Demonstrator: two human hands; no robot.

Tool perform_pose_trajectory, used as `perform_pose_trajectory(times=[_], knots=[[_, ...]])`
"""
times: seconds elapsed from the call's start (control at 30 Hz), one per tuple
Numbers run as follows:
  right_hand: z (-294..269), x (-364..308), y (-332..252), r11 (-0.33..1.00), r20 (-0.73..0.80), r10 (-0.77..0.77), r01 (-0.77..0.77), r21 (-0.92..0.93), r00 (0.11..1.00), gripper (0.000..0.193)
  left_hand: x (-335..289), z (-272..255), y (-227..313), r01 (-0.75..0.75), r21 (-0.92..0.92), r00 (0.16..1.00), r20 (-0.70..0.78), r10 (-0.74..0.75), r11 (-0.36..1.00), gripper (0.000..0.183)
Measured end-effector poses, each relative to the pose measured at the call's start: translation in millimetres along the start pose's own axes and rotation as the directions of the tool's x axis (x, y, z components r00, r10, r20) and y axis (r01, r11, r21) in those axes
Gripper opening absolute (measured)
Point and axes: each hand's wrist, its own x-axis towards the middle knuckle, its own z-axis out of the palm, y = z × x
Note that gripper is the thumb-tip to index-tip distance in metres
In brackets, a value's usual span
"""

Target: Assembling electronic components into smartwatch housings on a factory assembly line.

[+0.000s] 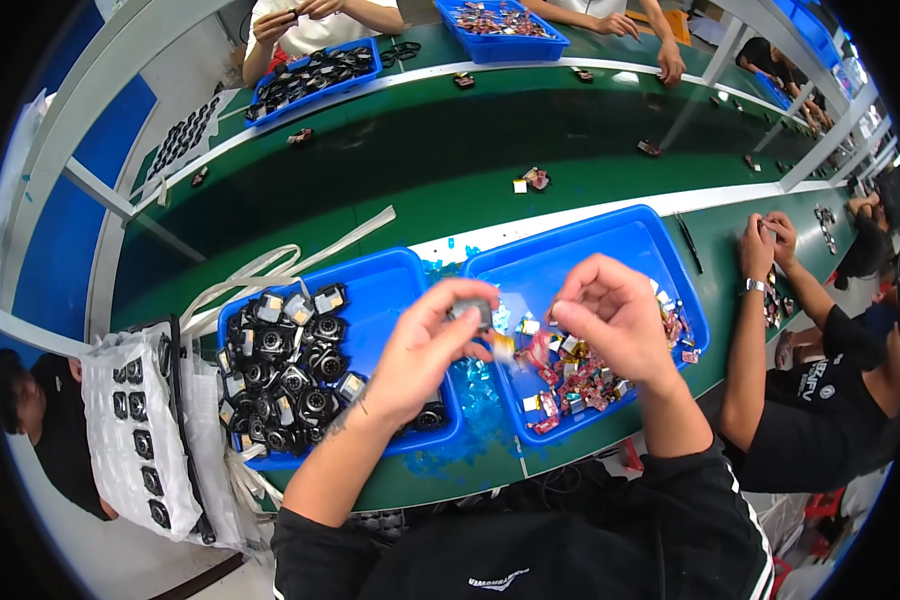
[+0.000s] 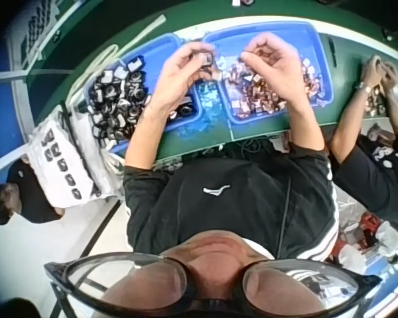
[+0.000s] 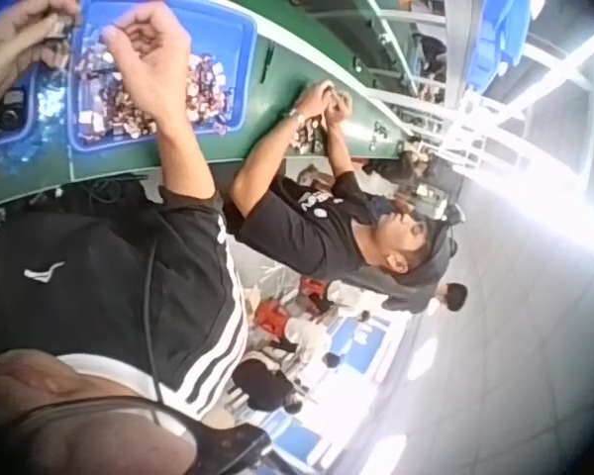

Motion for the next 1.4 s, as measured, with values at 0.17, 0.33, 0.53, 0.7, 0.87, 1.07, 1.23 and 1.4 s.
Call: perform_pose_trajectory(times=[0.17, 0.33, 0.53, 0.7, 0.87, 1.07, 1.23, 1.4], knots=[[17, -6, 1, 0.999, 0.023, 0.008, -0.009, 0.053, 1.0, 0.01, -7, 21, 2, -0.238, 0.435, 0.971, 0.086, 0.223, 0.869, 0.016], [26, -5, 3, 1.0, 0.01, -0.02, 0.02, 0.008, 1.0, 0.011, -11, 22, 5, -0.265, 0.575, 0.956, 0.053, 0.288, 0.774, 0.013], [31, -4, 2, 0.986, -0.011, -0.046, 0.044, -0.161, 0.999, 0.011, -11, 24, 9, -0.268, 0.68, 0.931, 0.0, 0.366, 0.682, 0.012], [43, 1, -2, 0.766, 0.009, -0.366, 0.306, -0.566, 0.931, 0.014, -10, 20, 4, -0.29, 0.691, 0.901, -0.037, 0.433, 0.662, 0.012], [45, 5, 9, 0.638, 0.047, -0.528, 0.433, -0.636, 0.848, 0.015, -5, 11, 0, -0.247, 0.477, 0.942, -0.086, 0.324, 0.844, 0.011], [34, -3, 10, 0.906, -0.071, -0.261, 0.219, -0.363, 0.963, 0.014, -5, 6, 8, -0.231, 0.431, 0.932, -0.161, 0.326, 0.872, 0.01], [34, 18, 19, 0.684, 0.175, -0.149, 0.23, -0.693, 0.973, 0.015, -7, 0, 24, -0.118, 0.319, 0.982, -0.1, 0.157, 0.94, 0.008], [41, 13, 10, 0.986, 0.101, -0.13, 0.139, -0.089, 0.986, 0.014, -7, -1, 21, -0.069, 0.129, 0.996, 0.055, 0.063, 0.989, 0.006]])
